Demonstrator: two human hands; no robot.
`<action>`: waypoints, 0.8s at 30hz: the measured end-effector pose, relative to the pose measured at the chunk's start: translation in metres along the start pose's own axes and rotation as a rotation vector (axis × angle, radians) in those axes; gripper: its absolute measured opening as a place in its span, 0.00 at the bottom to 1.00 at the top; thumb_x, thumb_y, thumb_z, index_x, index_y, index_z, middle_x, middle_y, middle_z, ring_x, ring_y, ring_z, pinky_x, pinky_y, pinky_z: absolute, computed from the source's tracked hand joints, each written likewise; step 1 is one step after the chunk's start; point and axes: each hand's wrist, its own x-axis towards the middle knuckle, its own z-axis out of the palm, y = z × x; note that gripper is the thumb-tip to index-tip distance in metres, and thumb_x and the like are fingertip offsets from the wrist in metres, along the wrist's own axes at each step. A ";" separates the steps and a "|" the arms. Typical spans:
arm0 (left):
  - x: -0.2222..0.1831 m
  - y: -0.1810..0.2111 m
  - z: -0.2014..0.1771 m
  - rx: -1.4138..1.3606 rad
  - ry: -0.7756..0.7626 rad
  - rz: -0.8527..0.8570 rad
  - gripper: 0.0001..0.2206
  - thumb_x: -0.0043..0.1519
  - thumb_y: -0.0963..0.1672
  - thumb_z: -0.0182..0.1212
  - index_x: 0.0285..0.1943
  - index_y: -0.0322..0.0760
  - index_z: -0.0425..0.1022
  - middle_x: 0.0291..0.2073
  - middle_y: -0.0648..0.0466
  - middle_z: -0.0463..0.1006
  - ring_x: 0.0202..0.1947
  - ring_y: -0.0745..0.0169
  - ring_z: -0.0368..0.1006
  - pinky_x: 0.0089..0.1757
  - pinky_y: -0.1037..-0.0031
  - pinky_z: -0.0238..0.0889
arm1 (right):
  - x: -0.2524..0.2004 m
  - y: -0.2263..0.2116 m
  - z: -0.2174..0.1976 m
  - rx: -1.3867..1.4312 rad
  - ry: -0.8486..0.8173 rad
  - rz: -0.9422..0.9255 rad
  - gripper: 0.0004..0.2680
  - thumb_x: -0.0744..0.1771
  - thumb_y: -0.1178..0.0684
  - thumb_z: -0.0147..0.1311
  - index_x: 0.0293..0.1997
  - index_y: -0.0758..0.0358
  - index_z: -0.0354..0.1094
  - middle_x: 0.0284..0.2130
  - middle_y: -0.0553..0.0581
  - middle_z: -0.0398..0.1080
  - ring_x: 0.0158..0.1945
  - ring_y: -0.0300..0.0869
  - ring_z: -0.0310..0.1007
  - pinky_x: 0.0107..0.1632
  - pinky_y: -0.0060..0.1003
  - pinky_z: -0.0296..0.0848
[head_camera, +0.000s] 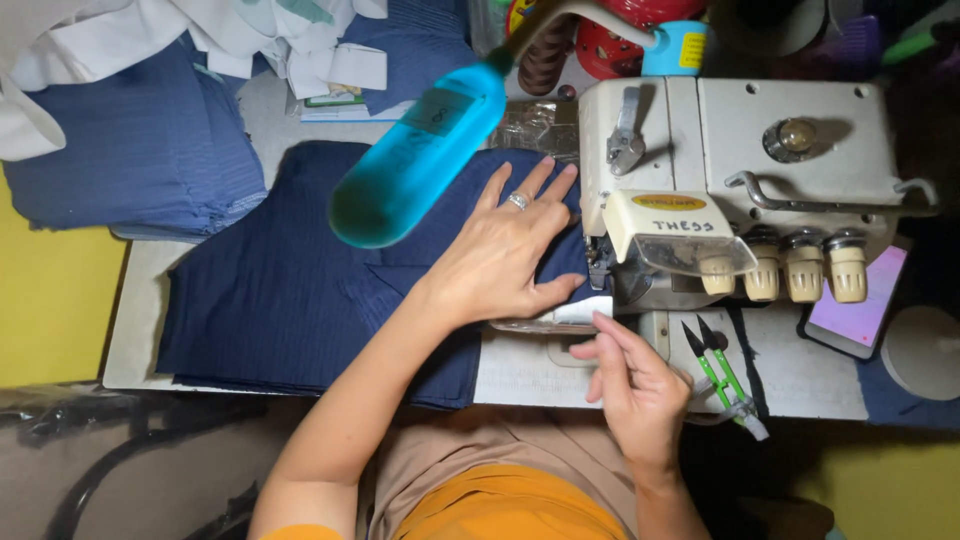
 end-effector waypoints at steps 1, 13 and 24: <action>0.002 -0.003 -0.001 -0.007 -0.012 -0.004 0.19 0.47 0.50 0.54 0.38 0.31 0.61 0.55 0.38 0.56 0.58 0.39 0.47 0.53 0.49 0.36 | -0.002 -0.002 -0.004 -0.046 0.022 0.001 0.07 0.62 0.61 0.43 0.41 0.68 0.65 0.19 0.55 0.69 0.12 0.31 0.59 0.23 0.20 0.63; 0.019 -0.025 0.025 0.413 0.316 -0.112 0.16 0.58 0.44 0.40 0.46 0.25 0.67 0.35 0.40 0.71 0.41 0.46 0.60 0.44 0.64 0.54 | -0.037 0.090 -0.088 -1.140 0.048 -0.014 0.14 0.59 0.51 0.54 0.47 0.59 0.67 0.37 0.57 0.66 0.40 0.52 0.63 0.38 0.43 0.64; -0.030 -0.033 0.026 -0.174 0.576 -0.664 0.13 0.52 0.43 0.49 0.17 0.37 0.52 0.10 0.49 0.56 0.13 0.51 0.58 0.20 0.65 0.47 | -0.028 0.037 -0.056 -0.676 0.238 -0.187 0.03 0.66 0.64 0.49 0.39 0.73 0.68 0.34 0.61 0.67 0.26 0.42 0.68 0.30 0.32 0.63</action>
